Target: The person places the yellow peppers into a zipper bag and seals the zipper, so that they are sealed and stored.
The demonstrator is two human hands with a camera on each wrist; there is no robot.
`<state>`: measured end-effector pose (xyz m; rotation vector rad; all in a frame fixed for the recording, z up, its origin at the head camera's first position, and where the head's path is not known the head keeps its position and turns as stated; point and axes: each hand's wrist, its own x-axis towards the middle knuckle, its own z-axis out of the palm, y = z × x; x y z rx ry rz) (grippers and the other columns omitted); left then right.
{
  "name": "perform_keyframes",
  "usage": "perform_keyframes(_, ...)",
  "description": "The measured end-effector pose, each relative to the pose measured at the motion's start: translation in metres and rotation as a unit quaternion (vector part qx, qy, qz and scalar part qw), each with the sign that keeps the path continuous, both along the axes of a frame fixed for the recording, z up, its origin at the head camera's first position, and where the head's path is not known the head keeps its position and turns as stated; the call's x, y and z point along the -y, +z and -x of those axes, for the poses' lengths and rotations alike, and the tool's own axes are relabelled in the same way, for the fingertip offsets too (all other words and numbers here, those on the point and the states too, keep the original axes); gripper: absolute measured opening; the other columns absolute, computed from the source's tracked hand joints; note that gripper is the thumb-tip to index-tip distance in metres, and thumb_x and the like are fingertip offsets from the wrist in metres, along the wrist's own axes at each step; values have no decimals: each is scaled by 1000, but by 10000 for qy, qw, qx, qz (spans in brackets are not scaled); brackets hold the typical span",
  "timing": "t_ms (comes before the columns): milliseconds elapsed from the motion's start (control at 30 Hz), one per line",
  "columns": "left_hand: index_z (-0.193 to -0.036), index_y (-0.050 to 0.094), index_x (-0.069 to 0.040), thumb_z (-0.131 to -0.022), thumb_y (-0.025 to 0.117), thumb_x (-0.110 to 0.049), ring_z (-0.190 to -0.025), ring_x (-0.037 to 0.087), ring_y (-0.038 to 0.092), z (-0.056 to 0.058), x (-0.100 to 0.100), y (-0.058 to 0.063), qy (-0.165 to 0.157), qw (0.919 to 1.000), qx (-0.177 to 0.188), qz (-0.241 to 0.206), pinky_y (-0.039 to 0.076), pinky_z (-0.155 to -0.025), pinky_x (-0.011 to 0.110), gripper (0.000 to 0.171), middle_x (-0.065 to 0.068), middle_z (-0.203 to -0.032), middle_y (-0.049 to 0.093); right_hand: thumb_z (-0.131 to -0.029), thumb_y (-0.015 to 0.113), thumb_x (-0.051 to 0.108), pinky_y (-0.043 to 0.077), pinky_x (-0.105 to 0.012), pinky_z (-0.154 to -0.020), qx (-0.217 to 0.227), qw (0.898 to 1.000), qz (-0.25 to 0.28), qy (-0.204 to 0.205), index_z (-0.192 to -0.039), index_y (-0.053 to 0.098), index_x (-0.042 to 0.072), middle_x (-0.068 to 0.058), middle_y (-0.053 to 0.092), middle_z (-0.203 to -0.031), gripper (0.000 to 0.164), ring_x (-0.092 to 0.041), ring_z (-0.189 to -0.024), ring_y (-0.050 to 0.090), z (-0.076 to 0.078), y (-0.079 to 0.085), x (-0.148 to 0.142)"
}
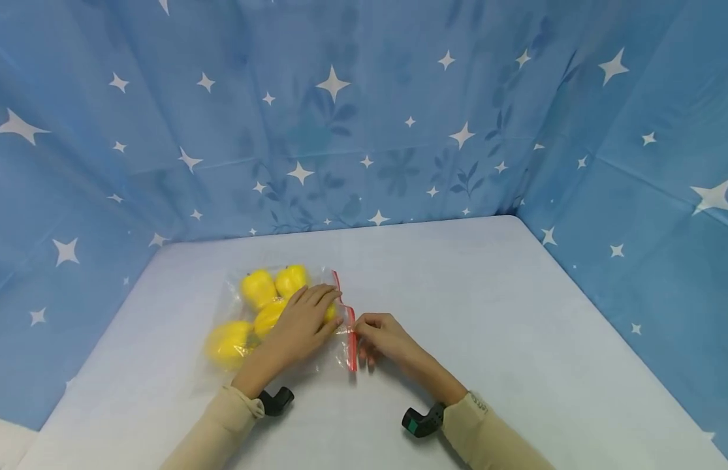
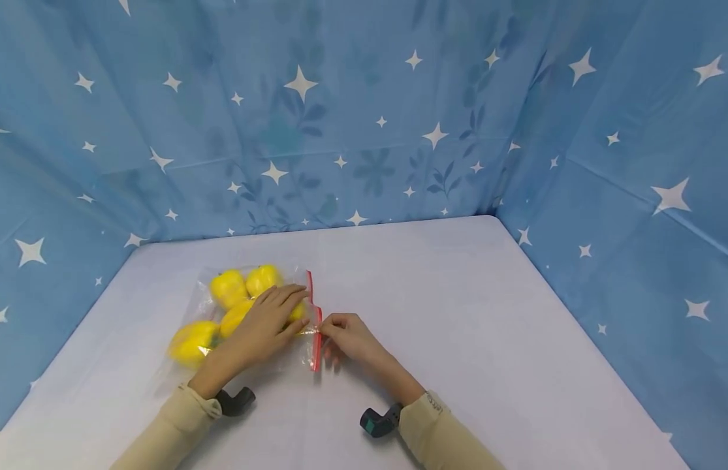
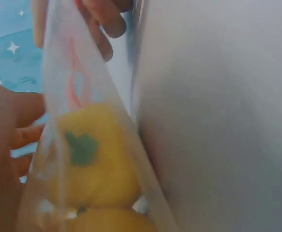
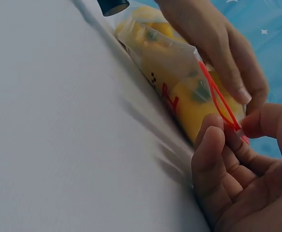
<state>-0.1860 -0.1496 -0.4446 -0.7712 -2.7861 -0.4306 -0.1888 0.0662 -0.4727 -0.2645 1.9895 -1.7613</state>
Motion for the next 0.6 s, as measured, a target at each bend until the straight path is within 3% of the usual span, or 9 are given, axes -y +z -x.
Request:
perform_keyframes(200, -121, 66, -8, -105, 62, -18, -127, 32, 59, 2, 3, 0, -392, 9976, -147, -554, 36, -123, 63, 19, 8, -131, 64, -98, 59, 17, 48, -23, -46, 24, 10000, -56, -13, -90, 63, 4, -3, 60, -63, 15, -11, -51, 54, -3, -2, 4)
perform_keyframes(400, -113, 69, -11, -104, 64, -17, -117, 27, 65, 4, 1, -3, -417, 9977, -459, -275, 42, -119, 62, 12, 3, -118, 68, -97, 58, 15, 49, -22, -46, -47, 9998, -121, -117, -89, 62, 4, -2, 59, -64, 15, -10, -52, 54, -4, -3, 6)
perform_keyframes(600, -109, 72, -14, -104, 64, -19, -127, 27, 64, 8, -1, -3, -381, 9973, -632, -39, 41, -121, 60, 11, 2, -117, 73, -98, 56, 14, 50, -23, -46, -89, 9998, -85, -147, -86, 61, 5, -1, 58, -63, 15, -10, -52, 53, -2, -5, 5)
